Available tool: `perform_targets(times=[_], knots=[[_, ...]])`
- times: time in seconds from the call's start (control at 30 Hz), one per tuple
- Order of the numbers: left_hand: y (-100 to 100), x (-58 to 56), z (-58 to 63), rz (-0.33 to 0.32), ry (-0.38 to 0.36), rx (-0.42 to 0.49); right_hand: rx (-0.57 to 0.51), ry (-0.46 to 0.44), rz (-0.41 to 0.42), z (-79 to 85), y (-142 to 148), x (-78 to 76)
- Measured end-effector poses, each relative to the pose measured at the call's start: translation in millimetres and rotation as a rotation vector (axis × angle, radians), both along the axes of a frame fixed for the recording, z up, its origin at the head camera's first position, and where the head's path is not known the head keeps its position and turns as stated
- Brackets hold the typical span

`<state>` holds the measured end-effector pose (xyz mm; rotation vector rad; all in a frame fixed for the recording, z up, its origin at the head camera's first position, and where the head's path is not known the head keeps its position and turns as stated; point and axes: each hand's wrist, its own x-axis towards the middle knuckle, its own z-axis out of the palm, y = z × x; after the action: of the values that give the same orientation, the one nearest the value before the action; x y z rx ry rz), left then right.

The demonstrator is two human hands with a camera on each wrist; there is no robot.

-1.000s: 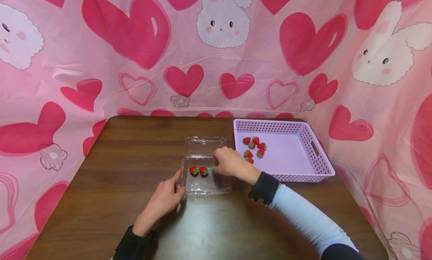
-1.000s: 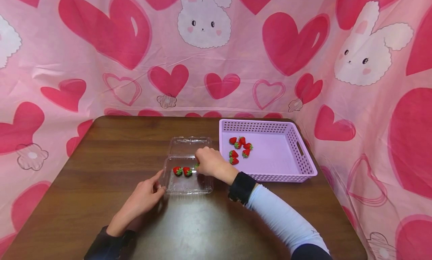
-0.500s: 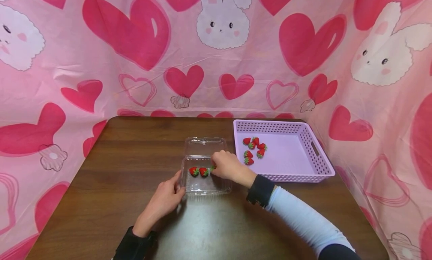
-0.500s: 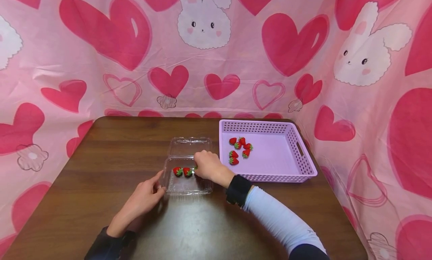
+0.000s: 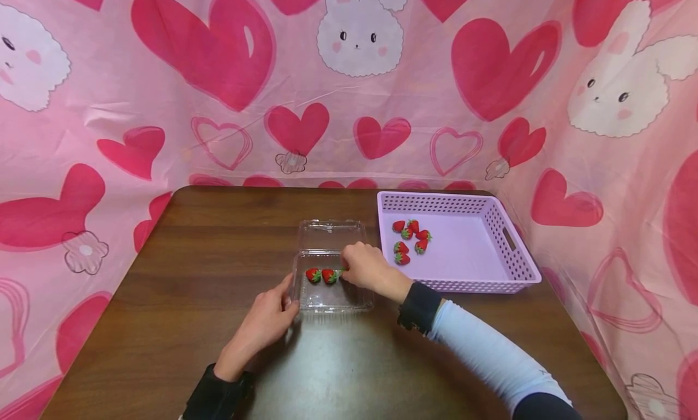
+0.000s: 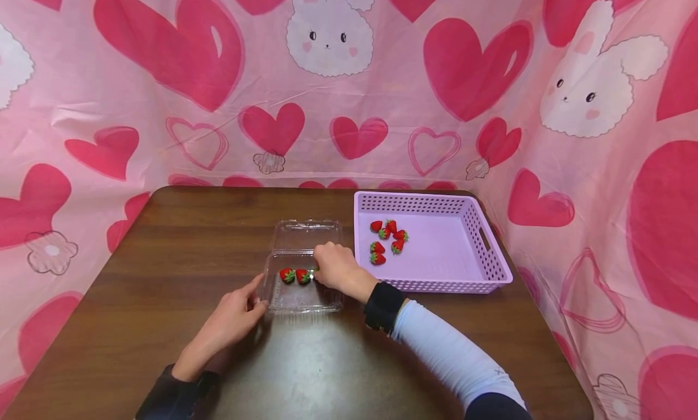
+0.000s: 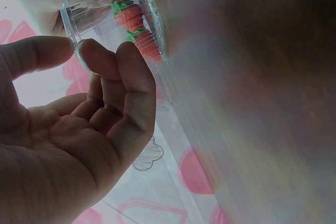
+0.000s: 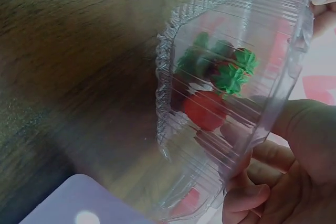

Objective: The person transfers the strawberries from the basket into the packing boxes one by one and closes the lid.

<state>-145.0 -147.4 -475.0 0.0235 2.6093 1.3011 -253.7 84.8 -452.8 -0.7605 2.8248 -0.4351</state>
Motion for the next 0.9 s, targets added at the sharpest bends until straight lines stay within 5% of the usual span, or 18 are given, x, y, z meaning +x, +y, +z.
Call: perform_targets(times=[0.9], knots=[[0.0,-0.7,0.5,0.0,0.011,-0.01,-0.006,-0.042,-0.018,-1.2,-0.9,2.1]])
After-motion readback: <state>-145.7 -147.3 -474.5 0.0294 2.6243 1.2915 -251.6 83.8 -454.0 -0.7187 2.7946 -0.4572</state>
